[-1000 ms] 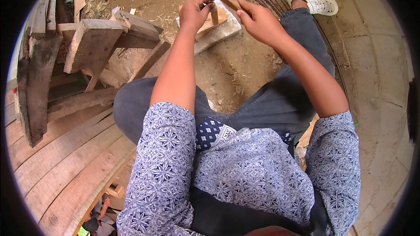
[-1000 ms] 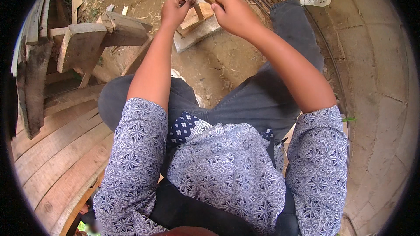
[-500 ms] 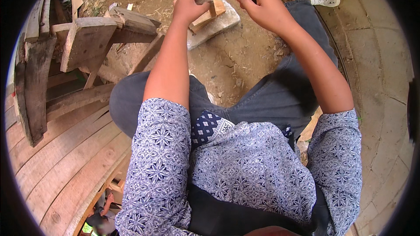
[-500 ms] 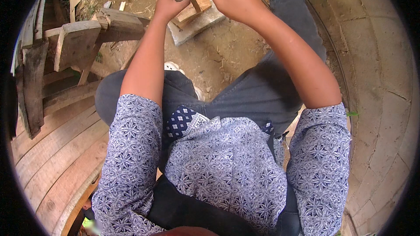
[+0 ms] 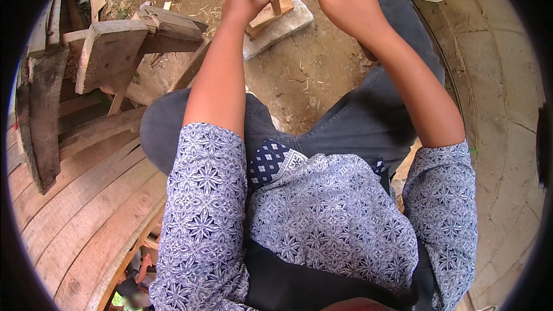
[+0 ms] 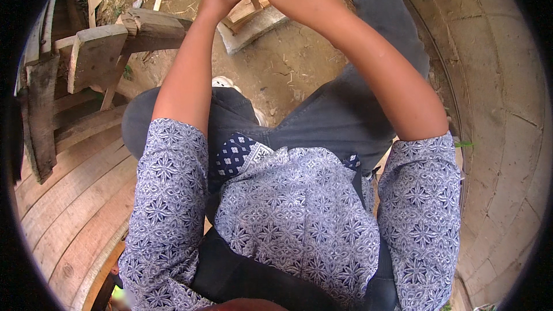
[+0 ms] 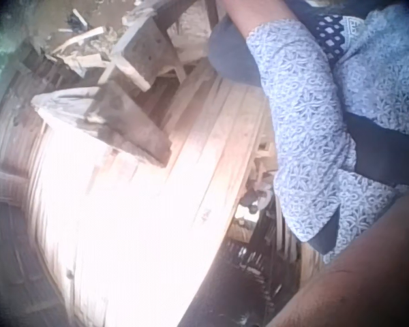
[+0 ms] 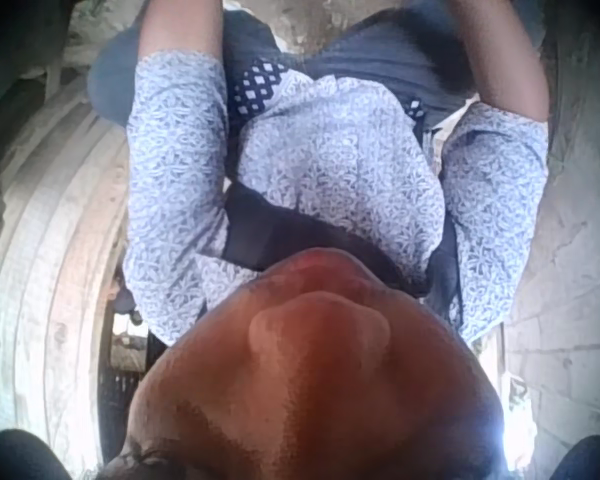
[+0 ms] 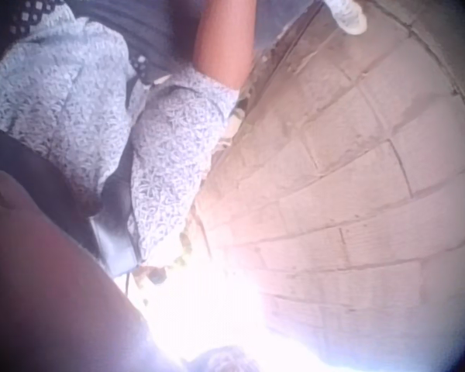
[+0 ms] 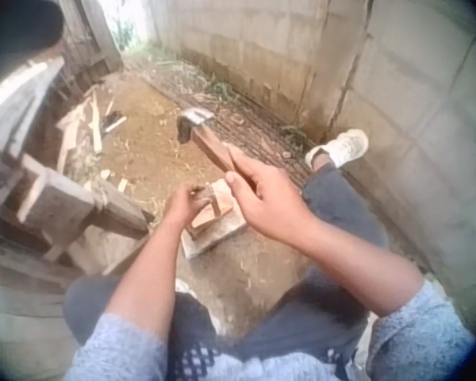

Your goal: The person assembles a small wooden frame by joining four pieces of wood with nails. They use a hammer to drive nails into the joints, repeatedly adjusting the pieces to ensure alignment.

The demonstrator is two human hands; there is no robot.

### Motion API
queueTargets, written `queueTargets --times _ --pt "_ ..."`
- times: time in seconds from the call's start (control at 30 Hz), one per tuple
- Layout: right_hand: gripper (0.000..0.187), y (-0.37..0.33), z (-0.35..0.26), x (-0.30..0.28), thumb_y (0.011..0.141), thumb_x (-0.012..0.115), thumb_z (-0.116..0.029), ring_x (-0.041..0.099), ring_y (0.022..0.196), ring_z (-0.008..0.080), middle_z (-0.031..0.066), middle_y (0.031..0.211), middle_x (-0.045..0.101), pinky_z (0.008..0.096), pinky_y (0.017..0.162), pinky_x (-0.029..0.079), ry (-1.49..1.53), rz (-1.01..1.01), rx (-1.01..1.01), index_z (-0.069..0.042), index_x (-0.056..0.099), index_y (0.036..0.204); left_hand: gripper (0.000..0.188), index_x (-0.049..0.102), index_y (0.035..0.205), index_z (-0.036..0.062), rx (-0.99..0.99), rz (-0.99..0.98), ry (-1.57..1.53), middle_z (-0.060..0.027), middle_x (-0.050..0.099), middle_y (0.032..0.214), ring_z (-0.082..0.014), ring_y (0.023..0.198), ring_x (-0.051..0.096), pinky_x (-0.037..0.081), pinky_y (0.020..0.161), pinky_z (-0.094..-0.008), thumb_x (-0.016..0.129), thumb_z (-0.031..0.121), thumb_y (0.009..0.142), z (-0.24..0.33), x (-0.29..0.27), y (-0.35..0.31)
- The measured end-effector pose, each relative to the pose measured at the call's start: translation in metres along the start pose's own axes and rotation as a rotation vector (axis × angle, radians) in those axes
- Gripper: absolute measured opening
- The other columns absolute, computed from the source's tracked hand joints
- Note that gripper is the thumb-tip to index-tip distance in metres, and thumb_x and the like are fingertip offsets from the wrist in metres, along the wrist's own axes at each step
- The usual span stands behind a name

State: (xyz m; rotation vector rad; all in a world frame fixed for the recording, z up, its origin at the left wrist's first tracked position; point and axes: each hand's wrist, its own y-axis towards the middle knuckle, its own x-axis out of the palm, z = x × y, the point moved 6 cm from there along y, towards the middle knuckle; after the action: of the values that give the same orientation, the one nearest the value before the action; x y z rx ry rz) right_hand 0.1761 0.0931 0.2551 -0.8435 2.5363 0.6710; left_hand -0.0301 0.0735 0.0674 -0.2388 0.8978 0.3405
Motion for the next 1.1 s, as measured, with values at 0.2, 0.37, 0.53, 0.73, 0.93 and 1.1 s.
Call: queueTargets --times 0.2,0.37,0.53,0.73,0.93,1.1 --pt "0.038 -0.016 0.076 0.026 0.1 0.06 -0.028 0.069 0.094 0.0205 0.0164 0.105 0.073 0.0366 0.079 0.051 -0.321 -0.254 0.12 -0.004 0.061 0.129 0.049 0.072 0.119 0.0123 -0.019 0.001 0.051 -0.0127 0.073 0.115 -0.0276 0.107 0.07 0.053 0.091 -0.0373 0.085 0.035 0.078 0.008 -0.001 -0.004" --pt "0.035 -0.011 0.048 -0.001 0.1 0.057 -0.02 0.063 0.087 0.0159 0.0129 0.095 0.069 0.0321 0.079 0.05 0.014 -0.062 0.126 -0.001 0.06 0.13 0.059 0.065 0.13 0.0151 0.072 -0.039 0.15 -0.013 0.071 0.12 -0.0302 0.112 0.067 0.051 0.094 -0.0399 0.076 0.049 0.083 0.015 0.009 -0.002" --pt "0.038 -0.015 0.053 0.006 0.099 0.055 -0.014 0.064 0.089 0.0188 0.0168 0.1 0.071 0.0331 0.08 0.051 0.054 0.037 0.08 0.004 0.058 0.132 0.06 0.063 0.131 0.0239 0.126 0.032 0.354 -0.007 0.074 0.112 -0.028 0.106 0.069 0.049 0.091 -0.0433 0.064 0.062 0.085 0.011 0.003 -0.01" --pt "0.034 -0.033 0.096 0.017 0.099 0.056 -0.017 0.053 0.072 0.0107 0.0024 0.079 0.06 0.0298 0.065 0.046 0.185 -0.096 0.347 0.002 0.061 0.127 0.075 0.06 0.139 0.0192 0.009 -0.124 0.38 -0.0118 0.073 0.114 -0.031 0.11 0.068 0.047 0.097 -0.0424 0.061 0.07 0.083 0.016 0.007 -0.004" --pt "0.032 -0.037 0.094 0.013 0.099 0.055 -0.017 0.055 0.073 0.0117 0.0033 0.08 0.062 0.0299 0.066 0.047 0.223 -0.023 0.361 0.001 0.063 0.124 0.063 0.063 0.131 0.0167 0.105 -0.054 0.383 -0.0133 0.074 0.104 -0.0335 0.101 0.07 0.053 0.086 -0.0452 0.062 0.062 0.087 0.017 0.008 -0.006" --pt "0.03 -0.036 0.094 0.019 0.099 0.055 -0.016 0.055 0.074 0.0109 0.003 0.081 0.062 0.0294 0.066 0.046 0.236 -0.061 0.382 0.001 0.063 0.124 0.053 0.064 0.125 0.0147 0.22 0.041 0.41 -0.0146 0.073 0.104 -0.0355 0.099 0.069 0.053 0.084 -0.0471 0.062 0.054 0.089 0.019 0.009 -0.01"
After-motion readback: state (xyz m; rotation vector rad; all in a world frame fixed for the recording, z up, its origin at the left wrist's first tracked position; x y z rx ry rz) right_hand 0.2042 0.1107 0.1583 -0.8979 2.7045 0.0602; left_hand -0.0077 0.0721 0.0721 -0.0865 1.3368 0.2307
